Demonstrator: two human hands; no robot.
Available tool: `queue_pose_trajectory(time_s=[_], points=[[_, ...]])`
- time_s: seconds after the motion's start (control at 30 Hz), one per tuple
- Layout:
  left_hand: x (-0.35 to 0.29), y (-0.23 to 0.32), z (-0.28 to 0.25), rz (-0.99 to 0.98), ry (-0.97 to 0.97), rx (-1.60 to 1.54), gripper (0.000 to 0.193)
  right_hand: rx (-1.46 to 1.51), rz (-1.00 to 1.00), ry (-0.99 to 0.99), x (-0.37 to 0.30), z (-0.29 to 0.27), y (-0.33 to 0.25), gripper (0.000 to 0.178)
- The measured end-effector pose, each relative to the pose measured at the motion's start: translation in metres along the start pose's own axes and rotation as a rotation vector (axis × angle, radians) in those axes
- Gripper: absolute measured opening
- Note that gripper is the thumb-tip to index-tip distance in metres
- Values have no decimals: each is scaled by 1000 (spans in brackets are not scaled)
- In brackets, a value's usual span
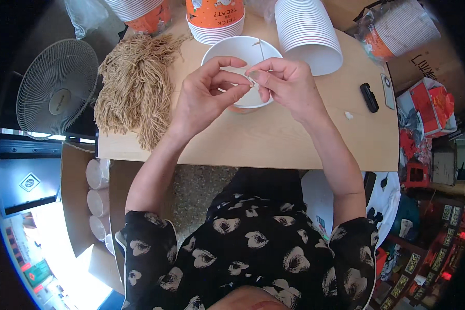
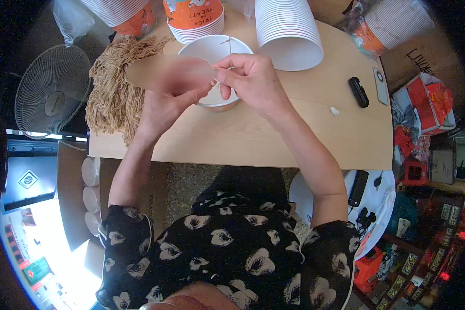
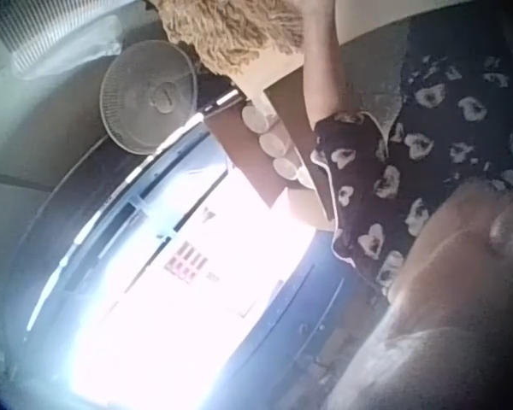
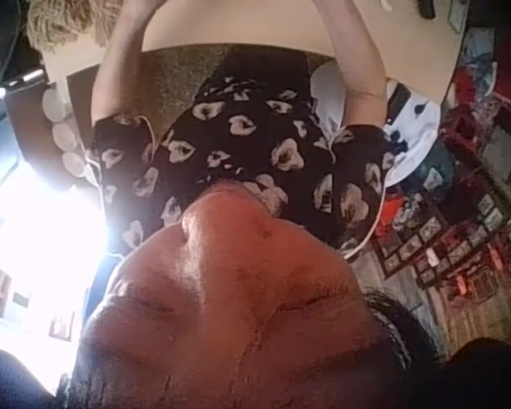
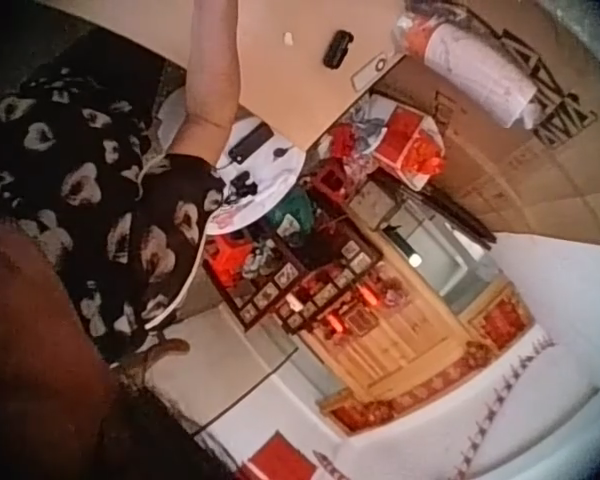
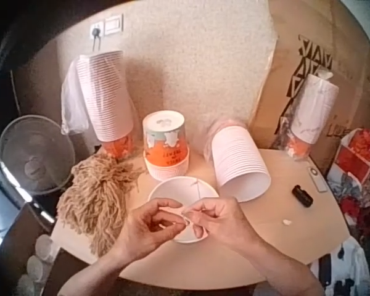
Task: Tying thin strings to paper buckets to create handles.
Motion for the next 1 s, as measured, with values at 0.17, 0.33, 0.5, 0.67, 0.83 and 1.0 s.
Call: queue_pose_trajectory(time_s=[0.17, 0.33, 0.5, 0.67, 0.83, 1.0], points=[[-7, -3, -1, 114, 180, -24, 30, -82, -19, 20, -1, 4, -4, 15], [-12, -7, 2, 175, 291, -3, 20, -126, 49, 49, -3, 6, -4, 15], [-14, -13, -1, 168, 345, -59, 14, -120, 96, 68, -4, 7, -8, 16], [-9, -12, -2, 123, 247, 10, 15, -71, 148, 56, -3, 5, -4, 18], [7, -12, -14, -142, 14, -28, 17, -10, 17, 72, 4, -5, -8, 21], [13, -16, -12, -353, -201, -147, 18, -290, -234, 141, 1, -9, -16, 17]])
Point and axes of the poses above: each hand's wrist, its own x-axis towards the middle knuckle, its own z-axis out of the palm, y = z × x, the point moved 7 cm from there along x, towards the middle knuckle, and after that the axes turned 10 degrees about -z, right-handed, at the moved point
